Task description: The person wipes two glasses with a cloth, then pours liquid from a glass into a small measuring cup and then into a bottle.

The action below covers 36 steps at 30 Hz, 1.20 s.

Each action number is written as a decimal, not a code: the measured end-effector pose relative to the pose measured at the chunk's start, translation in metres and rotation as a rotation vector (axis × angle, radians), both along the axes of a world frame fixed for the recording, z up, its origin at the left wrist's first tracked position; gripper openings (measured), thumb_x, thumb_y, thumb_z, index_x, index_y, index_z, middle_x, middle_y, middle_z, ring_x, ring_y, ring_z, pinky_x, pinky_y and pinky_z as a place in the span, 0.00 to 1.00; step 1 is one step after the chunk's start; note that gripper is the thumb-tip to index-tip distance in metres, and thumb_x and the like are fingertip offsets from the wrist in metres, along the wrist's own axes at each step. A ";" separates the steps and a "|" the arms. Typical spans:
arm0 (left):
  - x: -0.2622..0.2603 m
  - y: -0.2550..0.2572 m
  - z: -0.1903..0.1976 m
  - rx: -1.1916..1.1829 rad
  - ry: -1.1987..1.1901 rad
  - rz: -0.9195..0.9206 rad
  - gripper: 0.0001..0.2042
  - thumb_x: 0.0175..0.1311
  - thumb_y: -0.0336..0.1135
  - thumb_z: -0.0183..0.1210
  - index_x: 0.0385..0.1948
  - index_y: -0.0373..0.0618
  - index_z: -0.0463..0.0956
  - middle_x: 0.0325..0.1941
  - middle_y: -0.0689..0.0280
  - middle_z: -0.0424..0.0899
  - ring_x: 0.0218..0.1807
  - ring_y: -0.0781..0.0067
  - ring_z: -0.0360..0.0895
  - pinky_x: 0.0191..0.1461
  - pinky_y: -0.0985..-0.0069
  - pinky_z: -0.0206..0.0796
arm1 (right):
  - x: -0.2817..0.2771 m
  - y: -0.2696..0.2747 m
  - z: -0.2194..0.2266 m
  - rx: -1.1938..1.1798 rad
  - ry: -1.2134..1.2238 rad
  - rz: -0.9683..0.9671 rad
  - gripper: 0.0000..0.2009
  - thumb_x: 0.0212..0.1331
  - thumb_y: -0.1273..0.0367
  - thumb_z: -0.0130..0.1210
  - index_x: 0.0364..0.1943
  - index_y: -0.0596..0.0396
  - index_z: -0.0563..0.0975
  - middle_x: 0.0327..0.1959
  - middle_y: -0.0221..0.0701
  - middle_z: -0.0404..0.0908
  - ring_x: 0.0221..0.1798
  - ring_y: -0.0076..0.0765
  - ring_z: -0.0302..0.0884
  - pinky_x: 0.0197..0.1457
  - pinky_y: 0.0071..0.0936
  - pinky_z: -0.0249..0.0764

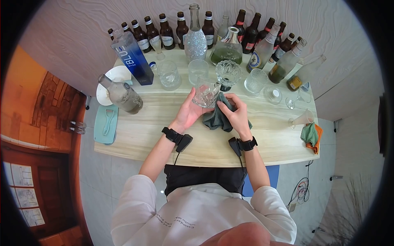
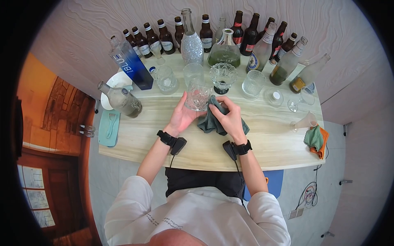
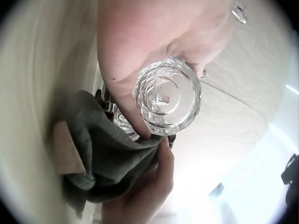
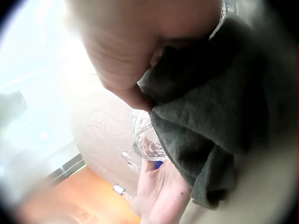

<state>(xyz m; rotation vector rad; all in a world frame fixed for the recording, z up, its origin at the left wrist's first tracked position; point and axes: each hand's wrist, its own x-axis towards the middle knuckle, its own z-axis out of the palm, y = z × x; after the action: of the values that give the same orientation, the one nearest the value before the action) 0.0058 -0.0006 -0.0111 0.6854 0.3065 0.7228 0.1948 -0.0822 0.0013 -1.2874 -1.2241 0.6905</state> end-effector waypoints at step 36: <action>0.000 -0.003 -0.012 -0.011 0.030 -0.056 0.41 0.70 0.67 0.51 0.77 0.46 0.60 0.77 0.60 0.70 0.74 0.64 0.68 0.77 0.60 0.57 | 0.002 0.000 0.006 -0.058 0.090 0.003 0.13 0.66 0.71 0.66 0.50 0.62 0.81 0.38 0.26 0.86 0.38 0.17 0.78 0.45 0.20 0.75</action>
<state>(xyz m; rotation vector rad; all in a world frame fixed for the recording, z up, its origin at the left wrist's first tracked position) 0.0056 -0.0032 -0.0228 0.6921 0.3178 0.6570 0.1969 -0.0820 0.0077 -1.2891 -1.1399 0.7830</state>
